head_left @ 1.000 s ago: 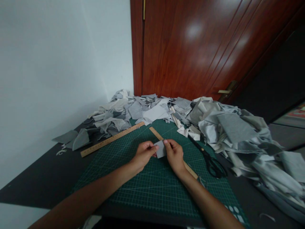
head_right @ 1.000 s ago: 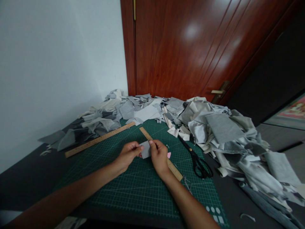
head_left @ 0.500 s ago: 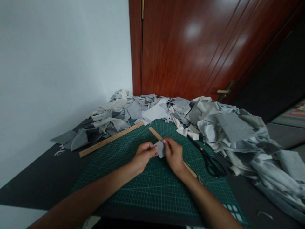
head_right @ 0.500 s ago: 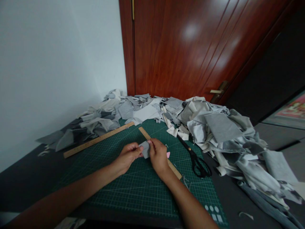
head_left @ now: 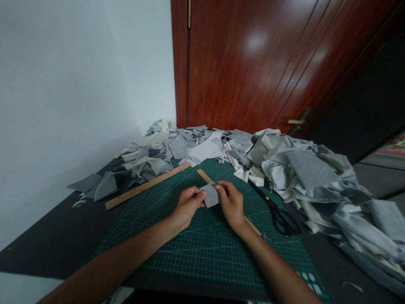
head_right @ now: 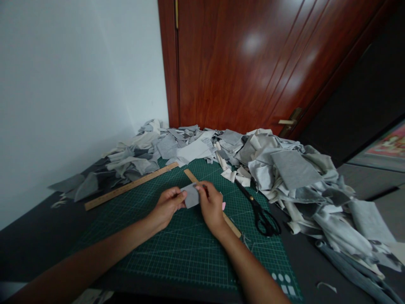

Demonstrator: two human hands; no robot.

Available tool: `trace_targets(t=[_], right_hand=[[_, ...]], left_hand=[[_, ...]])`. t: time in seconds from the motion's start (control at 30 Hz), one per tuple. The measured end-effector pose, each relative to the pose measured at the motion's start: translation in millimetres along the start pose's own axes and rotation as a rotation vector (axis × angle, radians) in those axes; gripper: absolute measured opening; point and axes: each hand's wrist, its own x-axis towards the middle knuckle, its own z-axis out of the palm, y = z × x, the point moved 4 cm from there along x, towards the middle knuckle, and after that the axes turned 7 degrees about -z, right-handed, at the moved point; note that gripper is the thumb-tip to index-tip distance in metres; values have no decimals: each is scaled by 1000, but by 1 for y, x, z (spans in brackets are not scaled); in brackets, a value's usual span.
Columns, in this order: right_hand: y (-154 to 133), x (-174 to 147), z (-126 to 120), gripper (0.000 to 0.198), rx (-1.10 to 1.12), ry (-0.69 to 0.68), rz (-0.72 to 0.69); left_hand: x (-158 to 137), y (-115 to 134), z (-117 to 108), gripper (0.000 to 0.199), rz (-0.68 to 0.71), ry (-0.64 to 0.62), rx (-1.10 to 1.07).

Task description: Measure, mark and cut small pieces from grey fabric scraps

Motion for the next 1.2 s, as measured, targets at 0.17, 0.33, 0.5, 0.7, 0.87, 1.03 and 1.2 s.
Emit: trace_targets(t=[0.17,0.33,0.5,0.7,0.87,1.03,1.2], right_hand=[[2,-15,19,53,431,26,347],[-11,-19,29,41,460,-109,216],[-13,-19,24,41,413,-68,157],[-9,-19,26,32,428,-24,190],[-8,-20,25,42,416,-6,194],[-12,-20,20,37,224,-39,71],[-20,-24,16,31,-145,-129,-272]], left_hand=[[0,6,-2,50,50,8,-56],[1,12,-1,50,53,-9,-50],[-1,12,1,49,44,-25,-46],[-1,6,1,49,27,-35,-43],[-2,-1,3,49,28,-55,-6],[-6,-1,5,49,35,-21,-47],[-10,2,7,46,-1,0,-96]])
